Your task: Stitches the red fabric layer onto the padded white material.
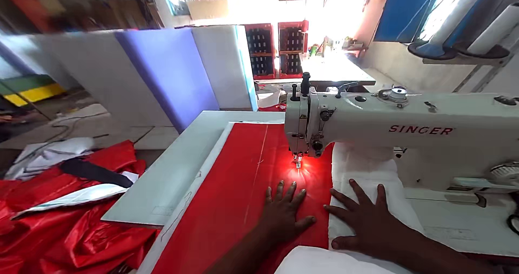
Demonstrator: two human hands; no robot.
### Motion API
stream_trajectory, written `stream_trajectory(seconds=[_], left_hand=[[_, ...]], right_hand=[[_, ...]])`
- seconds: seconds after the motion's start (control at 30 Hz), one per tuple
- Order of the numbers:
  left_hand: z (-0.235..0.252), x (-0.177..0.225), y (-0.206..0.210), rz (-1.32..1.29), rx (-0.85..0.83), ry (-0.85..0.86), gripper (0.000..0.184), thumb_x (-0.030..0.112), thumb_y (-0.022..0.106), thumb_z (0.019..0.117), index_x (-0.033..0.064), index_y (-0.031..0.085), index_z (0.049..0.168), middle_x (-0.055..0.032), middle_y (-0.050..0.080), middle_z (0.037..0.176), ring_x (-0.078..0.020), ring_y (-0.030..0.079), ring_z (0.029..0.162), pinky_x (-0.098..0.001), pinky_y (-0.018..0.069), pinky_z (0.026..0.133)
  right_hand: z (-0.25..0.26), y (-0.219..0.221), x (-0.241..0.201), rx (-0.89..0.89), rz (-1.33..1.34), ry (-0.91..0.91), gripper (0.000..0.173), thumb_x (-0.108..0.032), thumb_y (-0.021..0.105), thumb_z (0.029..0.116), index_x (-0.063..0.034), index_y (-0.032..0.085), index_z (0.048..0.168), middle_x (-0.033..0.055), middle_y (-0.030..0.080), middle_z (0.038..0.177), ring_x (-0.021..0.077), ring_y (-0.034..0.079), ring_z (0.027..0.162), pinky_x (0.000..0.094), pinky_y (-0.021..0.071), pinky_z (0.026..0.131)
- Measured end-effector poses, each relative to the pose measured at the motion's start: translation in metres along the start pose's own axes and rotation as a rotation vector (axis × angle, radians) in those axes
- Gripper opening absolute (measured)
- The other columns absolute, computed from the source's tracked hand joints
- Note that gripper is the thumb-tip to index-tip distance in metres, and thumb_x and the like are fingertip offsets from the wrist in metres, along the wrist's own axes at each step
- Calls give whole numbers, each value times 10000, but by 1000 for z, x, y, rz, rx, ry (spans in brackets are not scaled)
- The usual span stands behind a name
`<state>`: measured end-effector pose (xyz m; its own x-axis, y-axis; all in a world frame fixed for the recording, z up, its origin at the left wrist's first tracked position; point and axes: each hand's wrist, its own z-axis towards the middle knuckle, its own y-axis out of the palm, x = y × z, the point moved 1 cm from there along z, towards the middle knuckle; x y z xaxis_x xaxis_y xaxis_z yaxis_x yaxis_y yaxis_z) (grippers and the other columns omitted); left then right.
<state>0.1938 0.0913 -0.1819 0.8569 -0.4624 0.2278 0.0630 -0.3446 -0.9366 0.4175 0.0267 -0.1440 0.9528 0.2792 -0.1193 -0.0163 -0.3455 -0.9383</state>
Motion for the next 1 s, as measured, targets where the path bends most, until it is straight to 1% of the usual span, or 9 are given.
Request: stream_trajectory(seconds=[0.2,0.43,0.5,0.57,0.63,0.7,0.87,0.93,1.0], left_hand=[[19,-9,-6,-2,23,-1,840,816,313,936,328,314,1621,-109,155,1722,-363,55,1591,-638,30,1236],[44,-18,-8,-2,62,13,833,819,291,938,337,319,1617,-81,168,1722,-348,56,1593,-642,35,1233],[51,-20,-9,-24,101,-10,925,835,331,916,237,320,1622,-83,197,1715,-312,78,1595,-595,51,1254],[57,-22,-13,-45,124,-45,1089,854,387,883,50,285,1611,-152,182,1707,-290,91,1597,-517,78,1274],[65,-22,-19,-47,105,-92,1194,883,407,848,-33,249,1598,-203,129,1707,-306,60,1598,-483,81,1279],[72,-22,-25,-49,76,-113,1218,890,419,837,-41,233,1600,-220,111,1706,-334,40,1597,-493,71,1280],[92,-28,-32,-35,91,-107,1218,883,437,836,-47,240,1597,-221,155,1697,-343,88,1591,-495,80,1276],[99,-30,-35,-22,106,-98,1190,875,450,839,-60,322,1563,-231,210,1681,-353,135,1582,-499,102,1272],[107,-33,-37,-27,131,-86,1159,874,476,828,-54,409,1519,-227,249,1669,-350,164,1576,-492,121,1271]], right_hand=[[17,-4,11,39,7,-3,844,-875,423,845,-424,409,1558,-28,191,1717,453,-55,1566,860,-65,1054],[42,-11,32,58,34,10,808,-886,445,826,-475,445,1521,-92,215,1706,382,-57,1582,835,-85,1076],[49,-13,38,61,46,4,805,-884,463,820,-475,459,1513,-94,222,1703,372,-58,1584,826,-92,1081],[55,-14,45,95,50,-9,800,-877,487,812,-468,483,1499,-85,246,1697,376,-34,1585,828,-86,1082],[62,-16,51,114,62,-13,793,-873,507,804,-471,497,1488,-84,261,1692,371,-26,1586,824,-87,1088],[69,-19,56,119,69,-13,794,-876,510,800,-474,503,1484,-90,261,1691,359,-24,1588,818,-93,1093],[88,-27,68,119,68,-10,780,-868,512,810,-471,503,1482,-90,279,1684,357,-5,1588,812,-86,1098],[94,-34,70,83,74,1,776,-848,521,826,-463,482,1499,-78,280,1683,341,40,1586,803,-34,1108],[99,-39,73,102,80,-8,763,-820,544,837,-416,523,1484,-39,344,1654,328,171,1558,773,67,1116]])
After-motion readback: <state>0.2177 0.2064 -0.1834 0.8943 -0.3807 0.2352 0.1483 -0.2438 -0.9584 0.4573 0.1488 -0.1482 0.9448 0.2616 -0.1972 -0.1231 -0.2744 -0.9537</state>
